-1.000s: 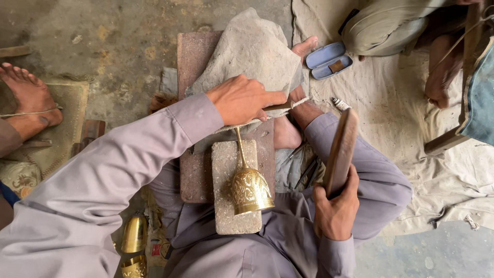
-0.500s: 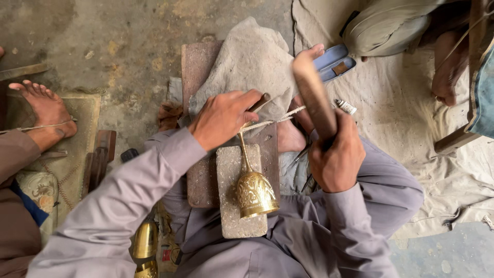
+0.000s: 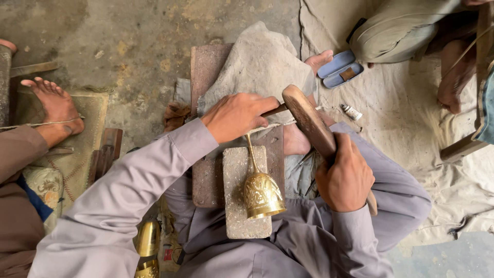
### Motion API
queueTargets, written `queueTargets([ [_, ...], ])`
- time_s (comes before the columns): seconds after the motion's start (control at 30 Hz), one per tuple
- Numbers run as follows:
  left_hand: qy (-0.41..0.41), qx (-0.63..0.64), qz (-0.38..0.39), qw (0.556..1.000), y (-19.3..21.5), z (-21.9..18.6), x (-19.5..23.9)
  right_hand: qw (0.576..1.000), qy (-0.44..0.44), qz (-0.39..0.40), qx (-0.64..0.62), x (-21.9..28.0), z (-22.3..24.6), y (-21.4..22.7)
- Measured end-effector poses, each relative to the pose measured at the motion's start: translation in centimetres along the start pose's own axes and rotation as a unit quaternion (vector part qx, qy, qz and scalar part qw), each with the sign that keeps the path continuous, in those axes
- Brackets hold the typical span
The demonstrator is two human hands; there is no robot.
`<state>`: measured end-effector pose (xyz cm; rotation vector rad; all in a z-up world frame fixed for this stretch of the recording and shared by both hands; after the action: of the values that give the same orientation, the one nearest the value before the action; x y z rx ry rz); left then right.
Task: The person sits on the floor and uses a hammer and chisel to shape a brass bell resting on a stone block. They repeatedly strike the chisel to refine the bell's surface and occasionally reposition the object to access different areas.
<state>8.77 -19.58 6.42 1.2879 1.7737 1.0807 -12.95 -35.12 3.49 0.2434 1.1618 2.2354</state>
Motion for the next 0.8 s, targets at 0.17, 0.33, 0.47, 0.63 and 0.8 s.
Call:
queueTargets([
  [0.17,0.036,0.014,0.110,0.993,0.3,0.1,-1.4,0.998,-0.050,-0.001,-0.029,2.3,-0.7,-2.6],
  [0.33,-0.031,0.019,0.070,0.997,0.6,0.1,-0.5,0.982,-0.111,-0.063,-0.136,3.8,0.1,-2.8],
  [0.47,-0.046,0.030,0.045,0.997,0.7,0.2,0.6,0.988,-0.021,-0.152,-0.025,4.6,1.2,-2.4],
  [0.63,-0.030,0.017,-0.016,0.999,-1.0,0.5,1.3,0.996,-0.055,-0.064,0.006,4.7,0.7,-1.9],
  [0.8,0.051,0.128,-0.224,0.965,-1.2,1.9,3.3,0.997,-0.068,-0.026,0.011,4.2,-0.5,-1.2],
])
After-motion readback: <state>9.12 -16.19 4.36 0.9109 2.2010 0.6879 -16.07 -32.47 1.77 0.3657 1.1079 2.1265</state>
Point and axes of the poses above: each hand's wrist, its own x-axis away from the middle knuckle, its own y-axis out of the back of the hand, z = x × y, the point moved 1 cm from there along -x, towards the middle knuckle, and after that the axes turned 2 degrees about z, right-handed, at the moved point
